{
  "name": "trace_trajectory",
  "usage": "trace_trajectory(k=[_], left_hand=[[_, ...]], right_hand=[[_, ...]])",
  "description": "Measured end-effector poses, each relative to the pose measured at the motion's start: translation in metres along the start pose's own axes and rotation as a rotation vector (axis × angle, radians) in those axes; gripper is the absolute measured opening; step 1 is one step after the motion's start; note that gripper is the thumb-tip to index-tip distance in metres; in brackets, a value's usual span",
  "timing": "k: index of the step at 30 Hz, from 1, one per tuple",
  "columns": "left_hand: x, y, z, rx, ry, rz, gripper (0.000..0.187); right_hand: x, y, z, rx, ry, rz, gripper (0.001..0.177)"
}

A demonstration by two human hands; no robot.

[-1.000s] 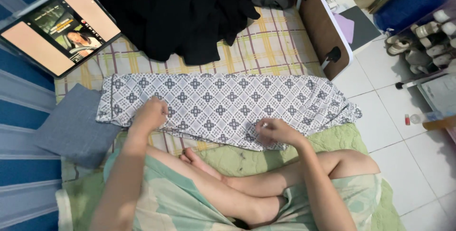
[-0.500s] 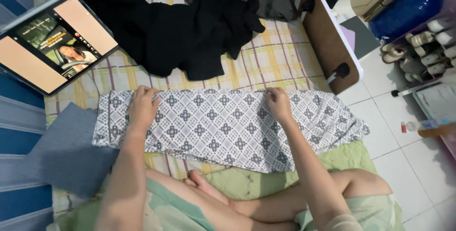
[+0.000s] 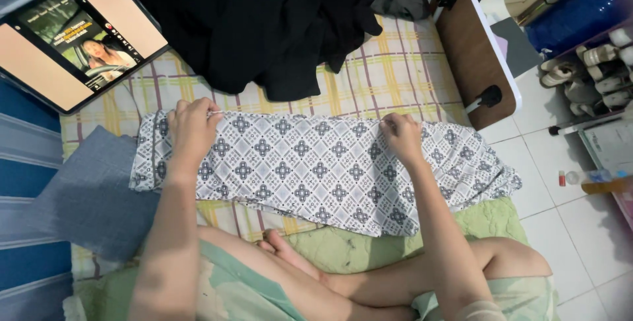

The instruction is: Folding a pair of patterned pants while sitting on a bed.

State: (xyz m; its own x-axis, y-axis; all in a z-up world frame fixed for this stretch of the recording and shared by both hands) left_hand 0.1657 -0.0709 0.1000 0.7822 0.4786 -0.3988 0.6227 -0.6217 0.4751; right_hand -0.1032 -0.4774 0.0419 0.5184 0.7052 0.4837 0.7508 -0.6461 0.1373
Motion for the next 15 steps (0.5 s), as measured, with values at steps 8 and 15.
trace_trajectory(k=[8,15], left_hand=[[0.016,-0.014,0.052,0.060,0.248,-0.056,0.018],[-0.004,-0.024,0.052,0.069,0.299,-0.241,0.051]], right_hand=[[0.012,-0.014,0.027,-0.293,-0.207,-0.032,0.014],[0.032,-0.031,0.016,-0.368,-0.097,0.012,0.027]])
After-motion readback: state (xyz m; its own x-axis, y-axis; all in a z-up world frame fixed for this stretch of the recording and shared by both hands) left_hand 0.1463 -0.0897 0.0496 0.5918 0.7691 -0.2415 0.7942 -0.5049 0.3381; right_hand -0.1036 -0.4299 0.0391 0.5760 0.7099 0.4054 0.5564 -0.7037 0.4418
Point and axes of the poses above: each hand's wrist, its own y-axis towards the middle knuckle, its own z-axis out of the palm, x = y × z, the point moved 10 cm from there along y, towards the middle knuckle, and after that the axes turned 8 degrees about z, right-handed, at the moved point
